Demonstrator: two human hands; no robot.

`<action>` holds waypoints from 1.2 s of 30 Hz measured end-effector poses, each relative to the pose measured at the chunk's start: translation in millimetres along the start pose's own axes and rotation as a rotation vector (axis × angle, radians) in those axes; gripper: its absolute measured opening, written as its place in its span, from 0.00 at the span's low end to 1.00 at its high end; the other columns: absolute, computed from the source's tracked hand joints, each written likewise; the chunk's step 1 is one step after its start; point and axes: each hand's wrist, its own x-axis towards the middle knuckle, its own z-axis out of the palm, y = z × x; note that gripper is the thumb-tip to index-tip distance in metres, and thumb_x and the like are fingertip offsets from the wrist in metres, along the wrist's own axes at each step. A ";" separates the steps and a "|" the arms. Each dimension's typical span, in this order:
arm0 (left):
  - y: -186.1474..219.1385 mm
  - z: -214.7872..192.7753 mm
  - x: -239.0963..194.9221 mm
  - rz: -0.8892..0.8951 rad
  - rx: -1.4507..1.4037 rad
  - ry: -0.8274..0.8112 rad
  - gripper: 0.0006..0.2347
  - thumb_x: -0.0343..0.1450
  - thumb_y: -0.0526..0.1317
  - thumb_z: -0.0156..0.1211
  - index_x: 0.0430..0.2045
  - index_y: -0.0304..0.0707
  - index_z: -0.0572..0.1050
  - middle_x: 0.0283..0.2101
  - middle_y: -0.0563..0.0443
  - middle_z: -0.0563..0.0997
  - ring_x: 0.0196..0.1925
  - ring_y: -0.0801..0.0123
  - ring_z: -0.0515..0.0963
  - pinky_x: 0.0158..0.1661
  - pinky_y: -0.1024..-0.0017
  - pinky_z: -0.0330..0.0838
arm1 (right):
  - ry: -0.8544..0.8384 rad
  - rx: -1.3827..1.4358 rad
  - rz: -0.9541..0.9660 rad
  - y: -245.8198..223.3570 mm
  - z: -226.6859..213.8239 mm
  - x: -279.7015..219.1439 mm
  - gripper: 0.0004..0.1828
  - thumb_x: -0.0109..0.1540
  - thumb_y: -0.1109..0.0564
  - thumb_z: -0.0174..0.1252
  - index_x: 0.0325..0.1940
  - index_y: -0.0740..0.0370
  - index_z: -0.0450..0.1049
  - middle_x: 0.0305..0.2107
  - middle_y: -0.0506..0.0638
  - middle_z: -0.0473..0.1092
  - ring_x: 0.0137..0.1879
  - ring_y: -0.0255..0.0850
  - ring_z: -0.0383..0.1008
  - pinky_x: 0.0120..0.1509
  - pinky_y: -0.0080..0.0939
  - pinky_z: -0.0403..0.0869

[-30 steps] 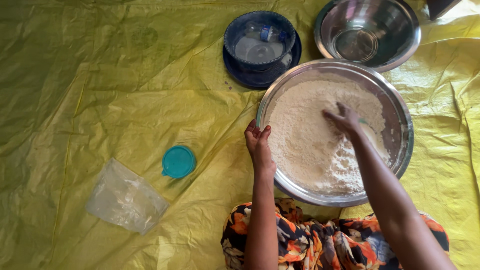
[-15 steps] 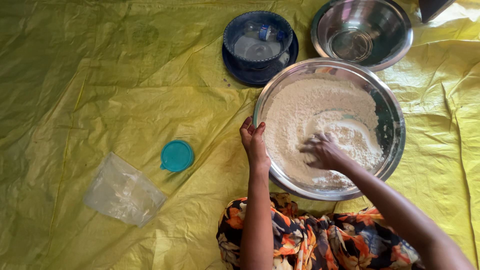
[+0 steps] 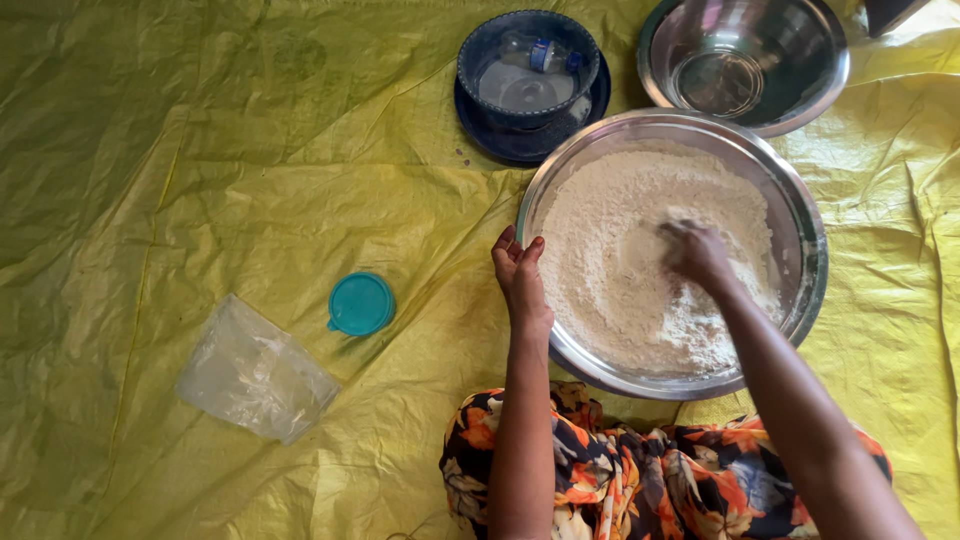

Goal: The person sits on a yellow tarp and mixes flour in a large metal bowl by hand. They scoop some flour into a small plastic container, then pour a liquid from a green bottle into the bowl and continue mixing.

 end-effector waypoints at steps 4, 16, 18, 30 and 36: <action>2.6 0.5 -0.6 -0.002 0.005 0.011 0.27 0.67 0.34 0.64 0.62 0.33 0.63 0.55 0.42 0.67 0.58 0.64 0.67 0.61 0.69 0.62 | -0.105 -0.371 -0.232 -76.3 21.8 -3.0 0.25 0.68 0.41 0.53 0.67 0.47 0.68 0.60 0.57 0.68 0.58 0.49 0.69 0.61 0.60 0.71; 1.6 -4.8 -3.8 0.003 -0.059 -0.007 0.27 0.68 0.34 0.64 0.63 0.32 0.63 0.53 0.40 0.66 0.56 0.61 0.67 0.60 0.66 0.62 | -0.358 -0.514 -0.346 -41.2 -19.9 -95.8 0.18 0.58 0.37 0.67 0.52 0.32 0.80 0.73 0.39 0.56 0.77 0.59 0.50 0.75 0.70 0.53; 2.4 -4.8 -4.9 -0.018 -0.053 -0.006 0.27 0.68 0.35 0.64 0.63 0.33 0.63 0.53 0.41 0.66 0.56 0.62 0.66 0.60 0.66 0.61 | -0.177 -0.416 -0.438 -13.7 -20.9 -82.9 0.19 0.54 0.44 0.70 0.49 0.34 0.80 0.70 0.45 0.59 0.71 0.55 0.62 0.76 0.61 0.63; -3.3 2.1 -0.4 -0.014 0.004 0.010 0.26 0.67 0.34 0.63 0.62 0.33 0.63 0.56 0.45 0.67 0.58 0.66 0.65 0.61 0.69 0.59 | -0.017 -0.234 -0.429 -59.1 31.1 -41.0 0.13 0.66 0.51 0.59 0.54 0.53 0.77 0.46 0.53 0.74 0.45 0.41 0.74 0.69 0.52 0.71; -0.4 -5.1 -0.7 -0.009 -0.056 0.003 0.26 0.67 0.33 0.63 0.62 0.32 0.63 0.52 0.44 0.68 0.55 0.65 0.68 0.59 0.69 0.62 | -0.217 -0.246 -0.494 -53.4 19.7 -93.5 0.22 0.58 0.47 0.63 0.56 0.48 0.77 0.64 0.48 0.67 0.45 0.45 0.72 0.54 0.46 0.79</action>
